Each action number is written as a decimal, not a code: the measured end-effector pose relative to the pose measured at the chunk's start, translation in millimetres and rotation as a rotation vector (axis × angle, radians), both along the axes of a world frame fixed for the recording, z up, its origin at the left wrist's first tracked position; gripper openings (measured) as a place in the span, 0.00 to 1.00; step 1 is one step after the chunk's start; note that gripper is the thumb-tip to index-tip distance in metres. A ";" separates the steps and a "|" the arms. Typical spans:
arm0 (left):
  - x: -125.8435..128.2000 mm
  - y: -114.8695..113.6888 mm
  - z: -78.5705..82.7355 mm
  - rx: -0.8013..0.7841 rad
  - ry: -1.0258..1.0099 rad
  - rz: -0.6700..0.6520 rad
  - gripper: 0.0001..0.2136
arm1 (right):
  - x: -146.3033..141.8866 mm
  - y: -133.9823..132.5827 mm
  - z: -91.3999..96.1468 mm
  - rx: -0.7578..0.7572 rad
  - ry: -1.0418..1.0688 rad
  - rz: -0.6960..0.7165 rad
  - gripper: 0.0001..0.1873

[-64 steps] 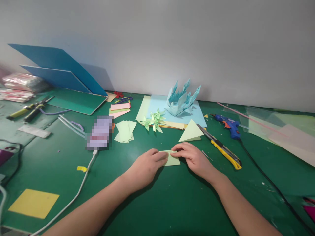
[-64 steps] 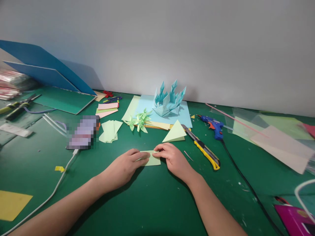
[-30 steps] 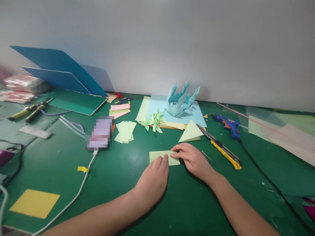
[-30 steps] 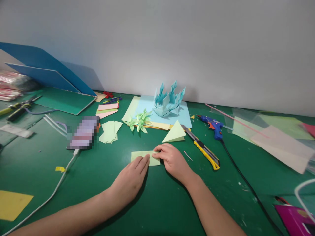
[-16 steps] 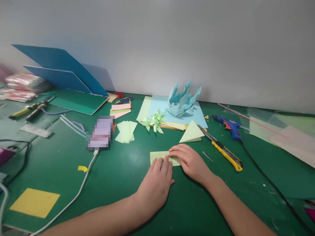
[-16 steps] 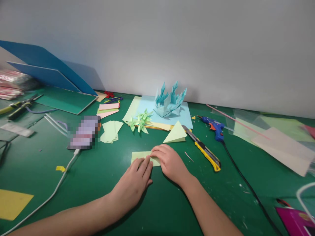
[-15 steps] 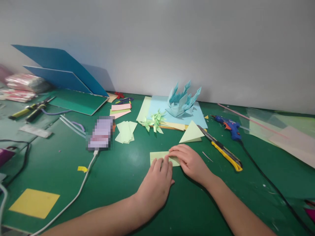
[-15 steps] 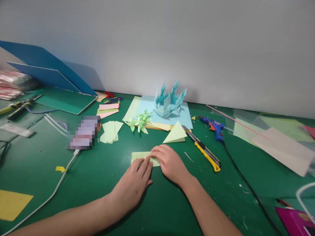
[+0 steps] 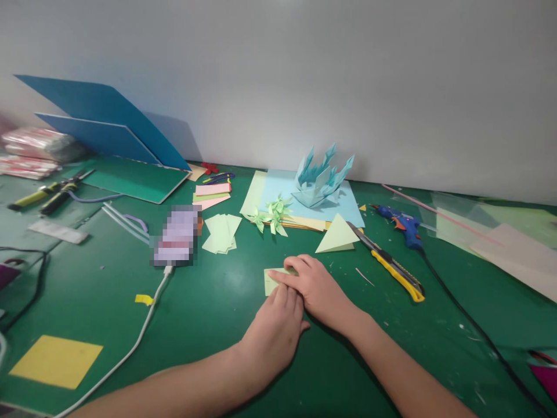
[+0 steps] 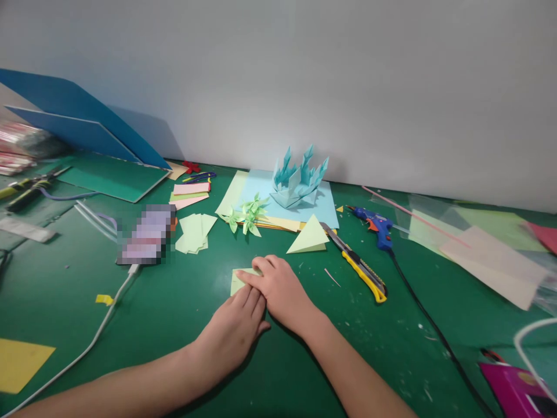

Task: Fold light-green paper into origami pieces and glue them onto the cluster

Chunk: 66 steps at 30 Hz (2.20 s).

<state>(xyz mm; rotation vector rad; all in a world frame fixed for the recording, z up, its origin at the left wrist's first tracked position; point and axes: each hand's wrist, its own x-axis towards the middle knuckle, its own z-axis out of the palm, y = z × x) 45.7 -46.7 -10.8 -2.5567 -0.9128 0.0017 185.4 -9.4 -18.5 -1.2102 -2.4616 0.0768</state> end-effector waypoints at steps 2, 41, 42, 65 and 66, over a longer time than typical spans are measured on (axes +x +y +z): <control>-0.3 -0.7 -0.7 0.008 0.000 -0.004 0.22 | -2.3 -0.6 0.6 -0.016 0.005 -0.012 0.18; -0.4 1.8 0.6 -0.107 -0.123 0.017 0.22 | 20.9 2.8 -0.8 0.065 0.046 -0.074 0.20; -0.1 1.0 0.9 -0.091 -0.105 0.015 0.22 | 17.1 3.4 -1.4 0.050 0.029 -0.057 0.19; -20.0 38.7 10.7 -0.433 -0.457 -0.072 0.12 | 5.1 3.7 12.0 -0.210 0.065 -0.225 0.18; -23.2 44.2 11.8 -0.469 -0.531 -0.053 0.12 | 3.9 2.8 14.2 -0.245 0.074 -0.246 0.18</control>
